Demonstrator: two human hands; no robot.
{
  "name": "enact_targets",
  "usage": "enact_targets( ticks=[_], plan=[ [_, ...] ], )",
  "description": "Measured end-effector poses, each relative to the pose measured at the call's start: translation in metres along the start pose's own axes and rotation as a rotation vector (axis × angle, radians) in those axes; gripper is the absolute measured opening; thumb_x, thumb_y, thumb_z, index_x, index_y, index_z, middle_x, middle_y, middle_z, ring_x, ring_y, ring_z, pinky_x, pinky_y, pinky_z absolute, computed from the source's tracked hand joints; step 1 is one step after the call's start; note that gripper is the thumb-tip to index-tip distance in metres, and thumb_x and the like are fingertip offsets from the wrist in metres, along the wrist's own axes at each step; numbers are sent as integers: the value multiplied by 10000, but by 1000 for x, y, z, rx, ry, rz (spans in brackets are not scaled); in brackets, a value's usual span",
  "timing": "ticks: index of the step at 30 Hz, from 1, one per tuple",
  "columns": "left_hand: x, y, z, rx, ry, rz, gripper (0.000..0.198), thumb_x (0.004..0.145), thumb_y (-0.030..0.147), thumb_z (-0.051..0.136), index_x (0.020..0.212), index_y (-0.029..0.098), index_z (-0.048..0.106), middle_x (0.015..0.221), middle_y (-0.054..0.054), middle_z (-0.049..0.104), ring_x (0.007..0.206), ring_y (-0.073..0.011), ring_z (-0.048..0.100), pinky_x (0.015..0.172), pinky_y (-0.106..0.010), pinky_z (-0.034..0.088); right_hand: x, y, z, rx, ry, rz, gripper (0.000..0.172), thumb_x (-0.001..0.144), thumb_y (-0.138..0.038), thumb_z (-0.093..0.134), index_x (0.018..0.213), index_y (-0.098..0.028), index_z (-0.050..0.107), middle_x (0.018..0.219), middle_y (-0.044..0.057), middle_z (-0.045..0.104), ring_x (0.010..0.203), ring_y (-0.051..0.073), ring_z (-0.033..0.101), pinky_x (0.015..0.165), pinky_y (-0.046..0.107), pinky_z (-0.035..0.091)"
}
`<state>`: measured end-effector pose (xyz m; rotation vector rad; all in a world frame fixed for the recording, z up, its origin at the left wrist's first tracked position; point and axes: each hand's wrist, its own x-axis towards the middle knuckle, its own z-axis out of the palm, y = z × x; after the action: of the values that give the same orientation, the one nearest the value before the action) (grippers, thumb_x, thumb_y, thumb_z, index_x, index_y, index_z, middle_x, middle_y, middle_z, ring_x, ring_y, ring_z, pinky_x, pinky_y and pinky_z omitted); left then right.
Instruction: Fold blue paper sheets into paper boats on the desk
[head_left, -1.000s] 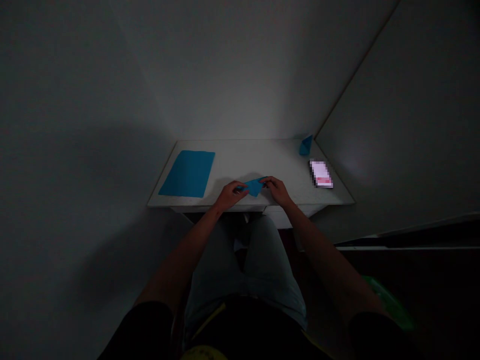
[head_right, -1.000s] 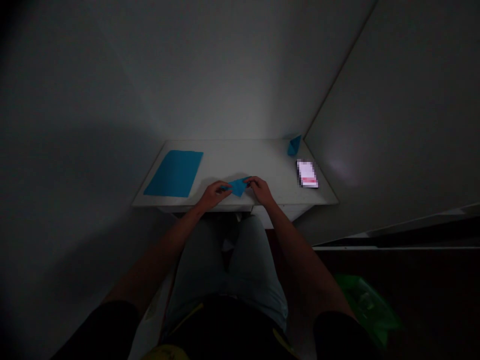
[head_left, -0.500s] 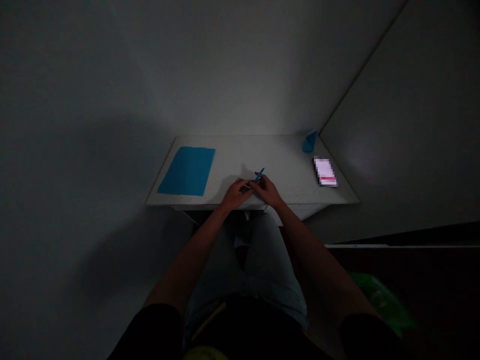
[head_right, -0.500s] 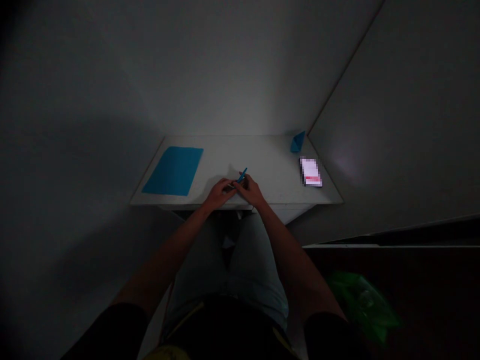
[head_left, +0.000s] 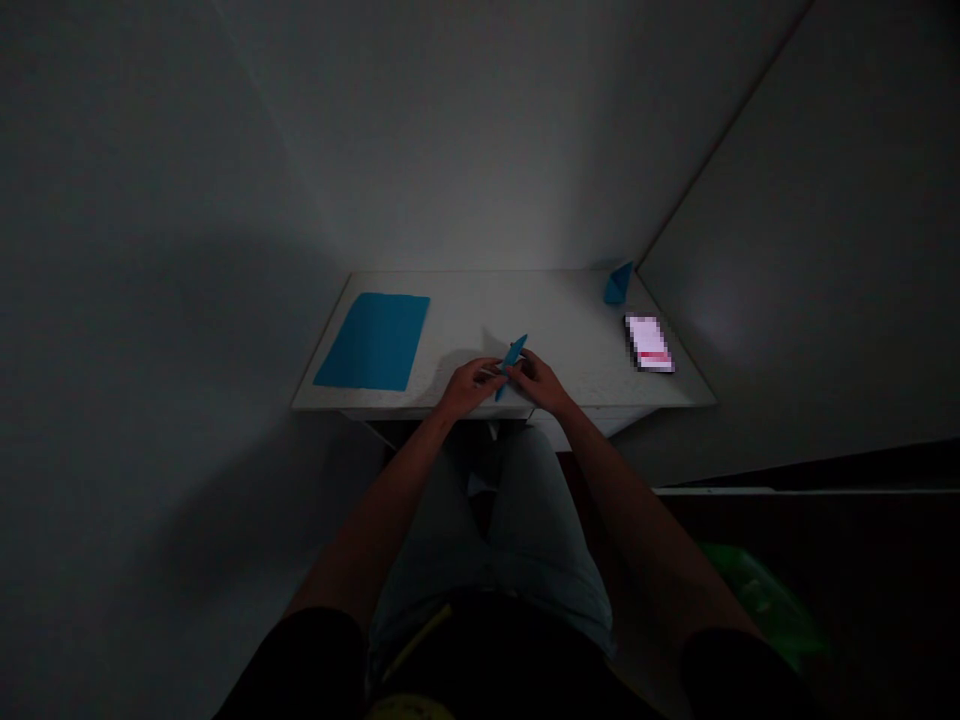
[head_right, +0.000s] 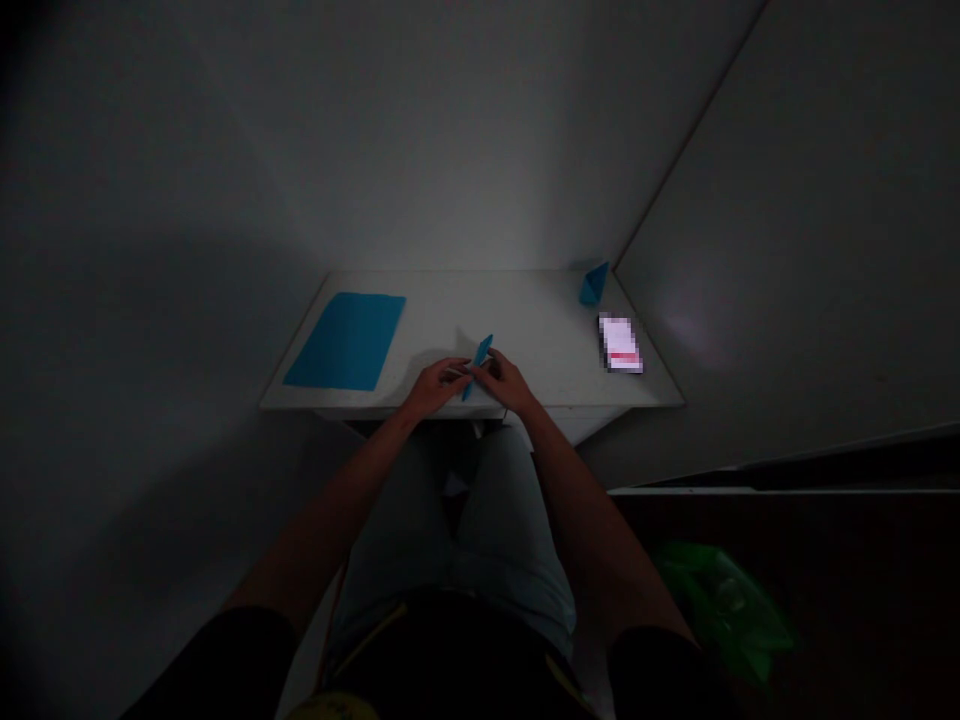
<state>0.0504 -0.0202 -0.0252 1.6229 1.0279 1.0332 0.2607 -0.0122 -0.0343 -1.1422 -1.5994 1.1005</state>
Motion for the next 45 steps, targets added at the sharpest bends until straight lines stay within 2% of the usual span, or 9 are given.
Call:
enact_targets(
  ticks=[7, 16, 24, 27, 30, 34, 38, 42, 45],
  plan=[
    [1, -4, 1, 38, 24, 9, 420, 909, 402, 752, 1255, 167, 724, 1043, -90, 791, 842, -194, 778, 755, -302, 631, 0, 3, -1, -41, -9, -8, 696, 863, -593, 746, 1401, -182, 587, 824, 19, 730, 728, 202, 679, 663, 323, 544],
    [0, -7, 4, 214, 38, 189, 310, 860, 176, 707, 1166, 171, 760, 1063, -78, 773, 925, -178, 757, 867, -298, 615, -2, -3, 3, -218, 18, -13, 652, 835, -487, 772, 1384, -193, 578, 879, 37, 768, 756, 217, 726, 728, 345, 588],
    [-3, 4, 6, 388, 145, 92, 442, 820, 155, 736, 1258, 212, 730, 1001, -50, 762, 947, -207, 710, 885, -321, 571, -5, -7, 7, -296, 86, -33, 704, 830, -360, 671, 1486, -180, 489, 881, 20, 752, 729, 200, 681, 723, 331, 552],
    [-3, 9, 8, 348, 147, 34, 552, 845, 201, 724, 1393, 225, 661, 890, -15, 730, 787, -187, 674, 798, -310, 553, -7, -8, 9, -279, 103, -65, 738, 837, -355, 636, 1533, -193, 452, 827, -1, 714, 672, 192, 643, 679, 321, 519],
    [-2, 10, 9, 298, 156, 56, 533, 894, 226, 667, 1426, 252, 653, 996, -35, 760, 799, -191, 667, 837, -327, 548, -9, -11, 10, -271, 104, -87, 664, 857, -350, 607, 1498, -211, 504, 802, 1, 697, 653, 194, 626, 662, 319, 502],
    [1, 8, 7, 155, 202, 68, 414, 936, 235, 580, 1331, 233, 703, 1171, -67, 770, 854, -190, 680, 868, -331, 556, -10, -13, 8, -218, 156, -72, 473, 879, -325, 548, 1338, -239, 618, 910, 21, 729, 611, 167, 596, 632, 306, 491],
    [4, 6, 3, 30, 222, -15, 277, 955, 278, 551, 1131, 201, 751, 925, -35, 769, 817, -184, 689, 816, -307, 555, -8, -10, 3, -101, 187, 3, 325, 938, -423, 513, 1139, -236, 687, 752, 2, 676, 579, 174, 574, 605, 311, 492],
    [7, 1, 3, -29, 244, -59, 280, 893, 434, 716, 1017, 184, 730, 864, -32, 741, 759, -171, 675, 725, -281, 537, -3, -2, 2, 9, 202, 21, 407, 869, -609, 671, 1039, -240, 660, 852, 17, 678, 605, 155, 557, 559, 291, 476],
    [8, -4, 3, -69, 260, -26, 419, 809, 420, 817, 1137, 188, 698, 959, -40, 751, 806, -166, 694, 756, -279, 553, 0, 5, 2, 47, 209, -21, 588, 771, -648, 781, 1176, -249, 635, 963, 26, 692, 690, 156, 594, 622, 292, 515]
  ],
)
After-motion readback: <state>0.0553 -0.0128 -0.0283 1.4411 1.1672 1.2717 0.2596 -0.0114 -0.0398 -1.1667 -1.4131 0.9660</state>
